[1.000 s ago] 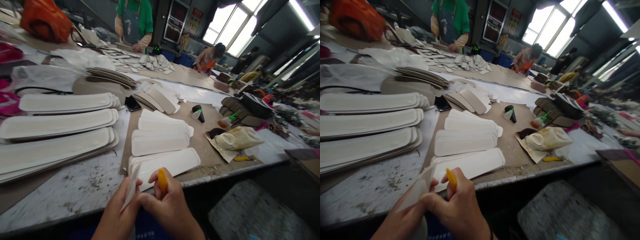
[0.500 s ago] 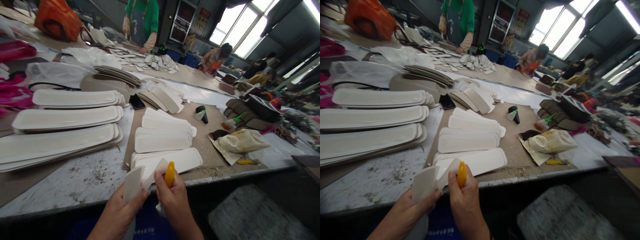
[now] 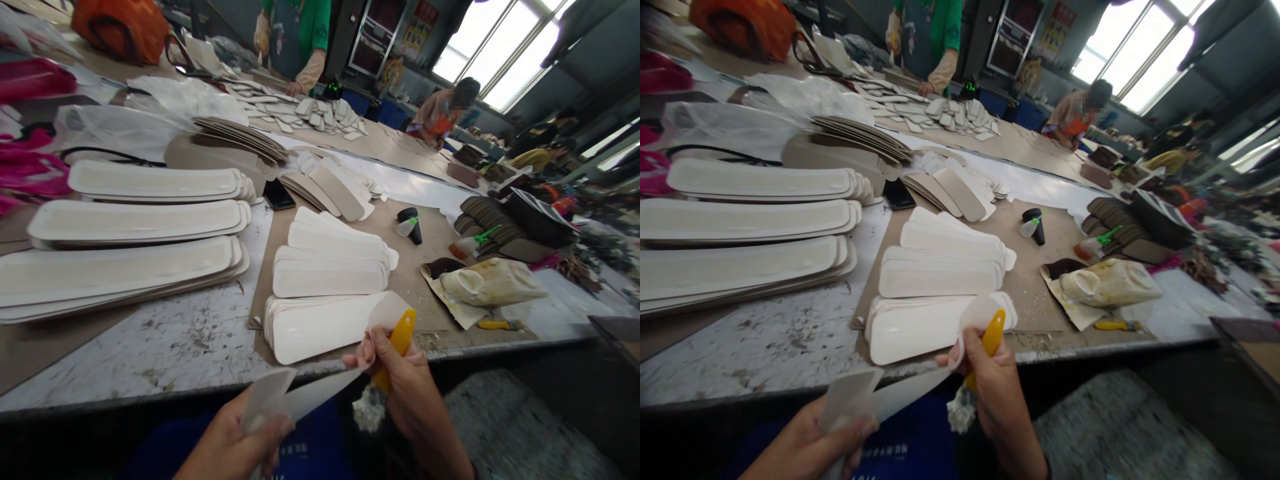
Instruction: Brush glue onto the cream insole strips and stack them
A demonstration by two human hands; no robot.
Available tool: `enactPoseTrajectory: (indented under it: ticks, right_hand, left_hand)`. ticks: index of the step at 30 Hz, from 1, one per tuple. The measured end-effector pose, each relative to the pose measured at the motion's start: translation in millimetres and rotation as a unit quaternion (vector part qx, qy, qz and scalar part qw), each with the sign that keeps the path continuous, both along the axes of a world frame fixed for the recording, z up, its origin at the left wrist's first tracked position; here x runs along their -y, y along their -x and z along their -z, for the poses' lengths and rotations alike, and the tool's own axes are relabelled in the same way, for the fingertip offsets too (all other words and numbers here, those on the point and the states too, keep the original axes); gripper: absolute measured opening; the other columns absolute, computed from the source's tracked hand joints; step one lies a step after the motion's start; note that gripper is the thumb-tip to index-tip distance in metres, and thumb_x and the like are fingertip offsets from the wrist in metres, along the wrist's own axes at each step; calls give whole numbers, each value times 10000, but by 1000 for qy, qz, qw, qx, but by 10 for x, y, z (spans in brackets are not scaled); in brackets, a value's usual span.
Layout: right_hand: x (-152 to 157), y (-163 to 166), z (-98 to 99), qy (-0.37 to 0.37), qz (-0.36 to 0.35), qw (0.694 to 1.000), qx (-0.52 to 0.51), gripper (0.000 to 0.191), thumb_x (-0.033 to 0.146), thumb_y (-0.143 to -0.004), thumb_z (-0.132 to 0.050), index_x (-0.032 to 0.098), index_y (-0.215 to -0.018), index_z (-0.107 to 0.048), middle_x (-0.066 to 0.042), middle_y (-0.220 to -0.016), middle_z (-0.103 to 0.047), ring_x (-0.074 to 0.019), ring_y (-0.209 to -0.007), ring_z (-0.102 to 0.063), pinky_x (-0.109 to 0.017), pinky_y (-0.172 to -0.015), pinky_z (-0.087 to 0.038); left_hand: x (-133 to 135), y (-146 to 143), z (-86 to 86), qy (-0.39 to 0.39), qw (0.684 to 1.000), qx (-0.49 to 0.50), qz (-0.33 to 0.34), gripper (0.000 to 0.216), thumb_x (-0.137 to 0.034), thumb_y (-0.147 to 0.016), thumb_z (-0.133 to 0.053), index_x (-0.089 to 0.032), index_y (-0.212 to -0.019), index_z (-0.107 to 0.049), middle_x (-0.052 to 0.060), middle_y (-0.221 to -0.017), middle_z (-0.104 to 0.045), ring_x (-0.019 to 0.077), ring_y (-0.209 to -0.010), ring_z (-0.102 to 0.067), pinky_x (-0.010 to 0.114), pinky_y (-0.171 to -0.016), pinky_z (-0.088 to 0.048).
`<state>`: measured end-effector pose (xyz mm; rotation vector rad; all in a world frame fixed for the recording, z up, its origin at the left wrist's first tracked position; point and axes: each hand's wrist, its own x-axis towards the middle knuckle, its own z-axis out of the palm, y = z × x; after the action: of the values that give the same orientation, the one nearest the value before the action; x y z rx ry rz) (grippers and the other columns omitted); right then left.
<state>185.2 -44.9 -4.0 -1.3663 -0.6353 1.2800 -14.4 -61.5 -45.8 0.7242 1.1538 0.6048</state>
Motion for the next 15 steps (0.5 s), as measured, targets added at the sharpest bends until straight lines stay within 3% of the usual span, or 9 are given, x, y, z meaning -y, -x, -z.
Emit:
enactPoseTrajectory:
  ticks: [2, 4, 9, 12, 15]
  right_hand:
    - [-46, -158, -91, 0, -69, 994, 80, 322, 454, -764, -669, 186, -709, -499, 77, -513, -437, -87, -432, -426, -212, -453, -395]
    - [-124, -222, -187, -5, -167, 963, 213, 265, 399, -816, -606, 182, -698, -511, 72, -539, -416, -84, -456, -390, -207, -455, -334]
    - [-439, -19, -357, -2, -415, 795, 443, 243, 275, -861, -511, 170, -651, -571, 42, -612, -510, -105, -565, -444, -217, -538, -313]
    - [-629, 128, -366, 22, -475, 709, 521, 205, 299, -851, -548, 173, -720, -643, 25, -615, -560, -114, -560, -475, -218, -522, -288]
    - [-772, 197, -325, 30, -501, 650, 570, 200, 334, -833, -580, 175, -767, -681, -5, -635, -604, -130, -562, -502, -226, -504, -271]
  left_hand:
    - [-87, 51, -7, -1, 998, -37, -58, 404, -502, -542, -752, -188, -703, -555, -101, -354, -439, 67, -343, -355, 196, -401, -289]
    - [-215, 70, -42, -27, 991, -73, -108, 427, -510, -551, -746, -187, -760, -559, -115, -347, -414, 63, -350, -336, 187, -405, -279]
    - [-487, 18, -115, -82, 980, -135, -119, 411, -506, -548, -737, -182, -751, -584, -81, -417, -487, 108, -421, -416, 223, -444, -326]
    - [-540, -5, -84, -95, 978, -152, -105, 366, -480, -572, -720, -177, -729, -587, -78, -444, -488, 112, -447, -414, 231, -461, -318]
    - [-554, 2, -56, -71, 984, -135, -94, 369, -474, -594, -707, -169, -754, -573, -89, -439, -463, 99, -445, -392, 218, -463, -297]
